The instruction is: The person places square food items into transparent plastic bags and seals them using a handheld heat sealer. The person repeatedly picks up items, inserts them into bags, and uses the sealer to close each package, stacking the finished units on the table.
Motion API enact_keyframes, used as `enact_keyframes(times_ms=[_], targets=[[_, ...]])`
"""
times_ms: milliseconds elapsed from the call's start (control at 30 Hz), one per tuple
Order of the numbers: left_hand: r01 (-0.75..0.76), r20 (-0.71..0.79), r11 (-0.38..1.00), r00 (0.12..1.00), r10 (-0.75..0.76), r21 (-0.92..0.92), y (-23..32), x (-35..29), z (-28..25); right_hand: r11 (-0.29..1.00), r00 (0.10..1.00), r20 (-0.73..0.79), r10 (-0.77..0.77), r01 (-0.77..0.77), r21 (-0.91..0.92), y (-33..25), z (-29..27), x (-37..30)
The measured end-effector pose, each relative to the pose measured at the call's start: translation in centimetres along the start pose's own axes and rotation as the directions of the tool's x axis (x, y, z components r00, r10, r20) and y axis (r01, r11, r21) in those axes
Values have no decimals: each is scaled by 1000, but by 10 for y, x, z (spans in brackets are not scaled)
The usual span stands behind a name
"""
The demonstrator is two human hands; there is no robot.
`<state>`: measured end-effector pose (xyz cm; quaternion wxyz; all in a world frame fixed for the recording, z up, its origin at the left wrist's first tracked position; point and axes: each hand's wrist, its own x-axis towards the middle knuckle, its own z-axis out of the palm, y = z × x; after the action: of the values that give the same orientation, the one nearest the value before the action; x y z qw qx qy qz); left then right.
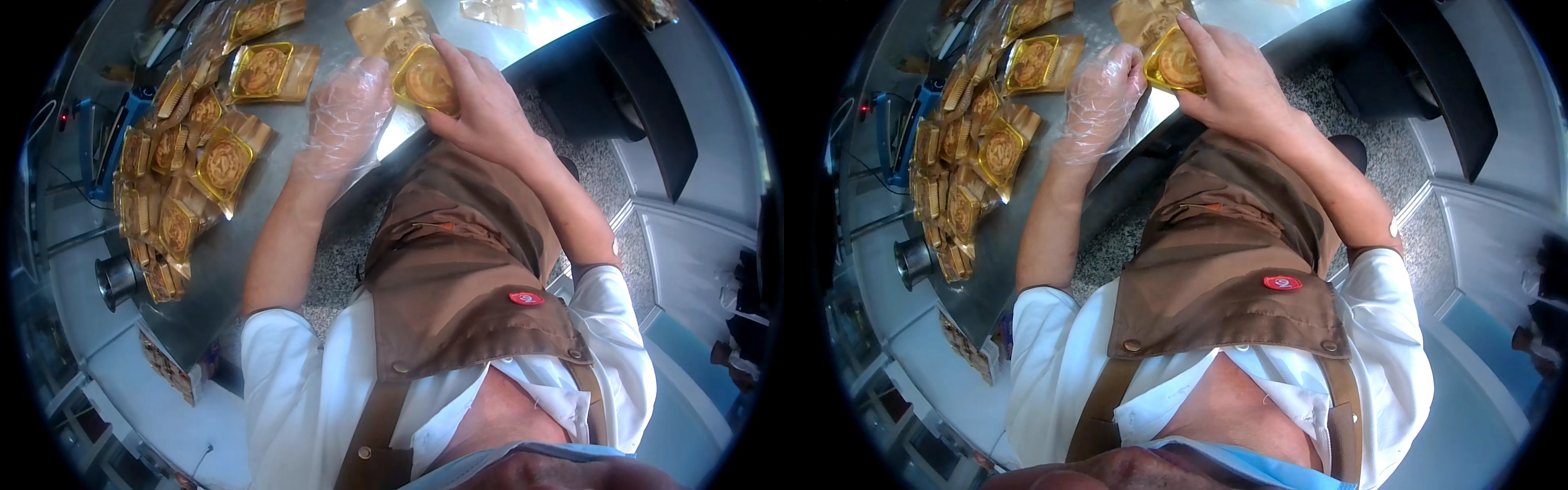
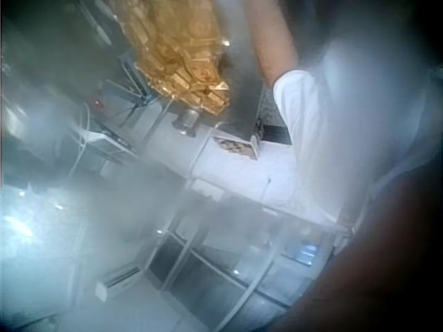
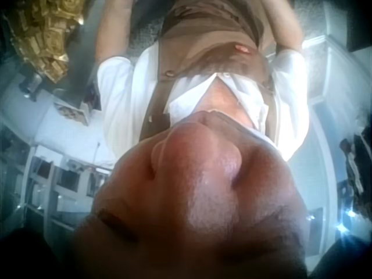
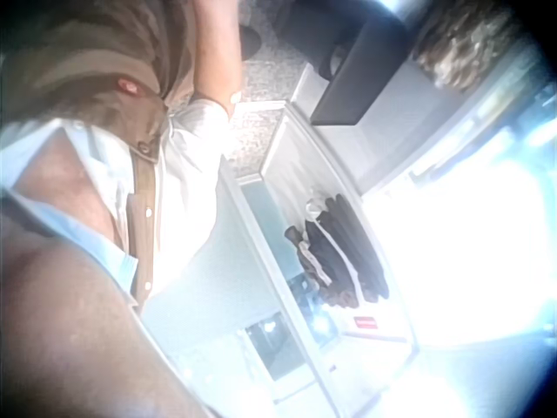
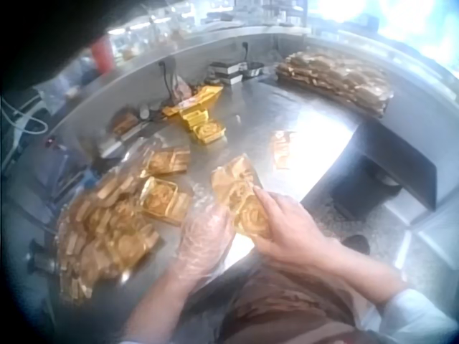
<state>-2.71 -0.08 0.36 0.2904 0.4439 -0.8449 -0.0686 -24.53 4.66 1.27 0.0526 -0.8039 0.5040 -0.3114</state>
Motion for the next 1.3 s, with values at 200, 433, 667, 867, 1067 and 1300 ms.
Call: enact_keyframes(times_ms=[200,433,667,867,1067,1300], targets=[[6,-77,1000,997,-5,14,6,0,1,999,993,-116,25,-30,-41,-7,10,4],[-15,-115,998,993,21,53,8,0,11,997,996,-57,74,-75,-9,-17,8,16],[-57,-107,996,992,63,66,-6,5,0,997,990,133,-42,32,76,29,-10,26],[-79,-88,995,993,84,66,-17,10,-2,998,996,-81,-48,50,25,34,32,40],[-64,-81,997,994,68,50,-5,10,-9,998,979,-195,68,-69,1,24,46,45],[-26,-78,998,996,31,59,-8,12,-17,1000,974,-227,15,-11,19,23,35,51]])
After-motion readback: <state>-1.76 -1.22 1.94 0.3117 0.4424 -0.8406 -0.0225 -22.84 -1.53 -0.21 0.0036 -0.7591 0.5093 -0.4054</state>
